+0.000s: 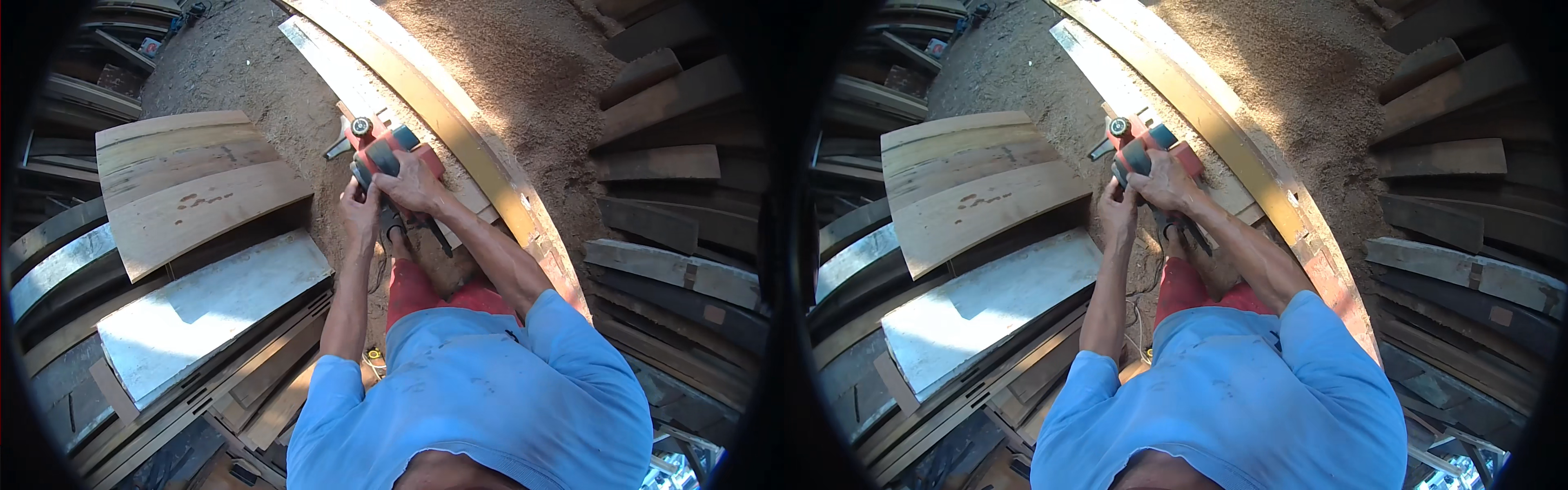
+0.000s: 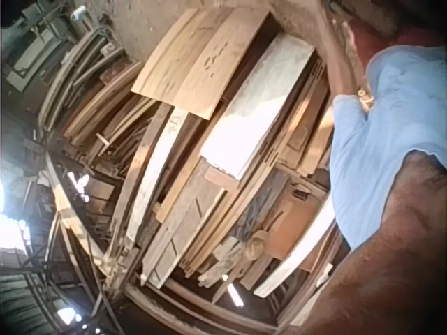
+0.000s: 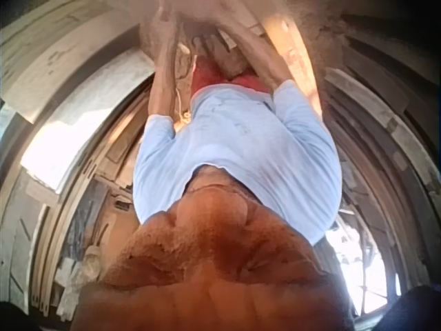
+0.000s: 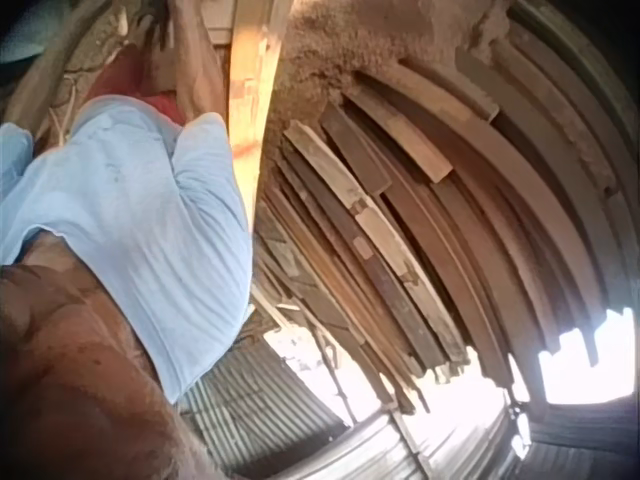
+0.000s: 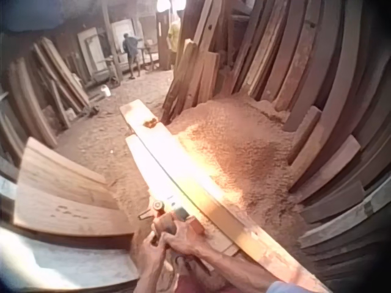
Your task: The person sands the surface and edges of a wooden board using a power belt sander while it rests on a workbench, then removes dust from the work area.
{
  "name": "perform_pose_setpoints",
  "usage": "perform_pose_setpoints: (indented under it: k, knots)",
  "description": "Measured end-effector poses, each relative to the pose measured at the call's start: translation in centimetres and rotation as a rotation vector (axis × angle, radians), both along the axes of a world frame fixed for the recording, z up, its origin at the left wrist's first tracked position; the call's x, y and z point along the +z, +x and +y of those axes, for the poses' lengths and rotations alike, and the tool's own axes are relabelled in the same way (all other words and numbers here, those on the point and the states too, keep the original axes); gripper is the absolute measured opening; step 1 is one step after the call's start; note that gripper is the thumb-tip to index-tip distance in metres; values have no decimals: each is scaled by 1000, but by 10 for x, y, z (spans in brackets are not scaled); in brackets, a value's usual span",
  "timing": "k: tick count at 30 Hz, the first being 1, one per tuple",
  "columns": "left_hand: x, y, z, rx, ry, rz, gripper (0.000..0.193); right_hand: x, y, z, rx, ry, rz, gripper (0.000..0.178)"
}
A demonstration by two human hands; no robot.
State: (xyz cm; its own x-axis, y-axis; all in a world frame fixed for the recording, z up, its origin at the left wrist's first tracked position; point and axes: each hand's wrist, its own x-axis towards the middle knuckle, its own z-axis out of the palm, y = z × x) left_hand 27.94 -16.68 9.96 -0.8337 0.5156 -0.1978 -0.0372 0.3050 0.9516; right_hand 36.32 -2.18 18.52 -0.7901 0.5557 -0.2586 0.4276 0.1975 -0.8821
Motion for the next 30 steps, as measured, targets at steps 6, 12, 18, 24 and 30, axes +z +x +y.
perform_pose_setpoints:
  k: [6, 12, 18, 24, 30]
  knots:
    - [15, 170, -71, 26, 45, -225, 51, 4, 165, -70, 11, -128, -99, 48]
    - [11, 207, -93, 16, -7, -323, 50, 8, 210, -91, -9, -155, -96, 42]
    - [-4, 80, -41, 20, 86, -262, 42, -2, 81, -42, 29, -61, -48, 49]
    - [4, -20, -9, 106, 327, -224, 46, 22, -10, 5, 2, -92, 72, 53]
    - [-126, -13, -133, 720, 370, -921, 35, 74, 9, -24, 77, -208, 220, 46]
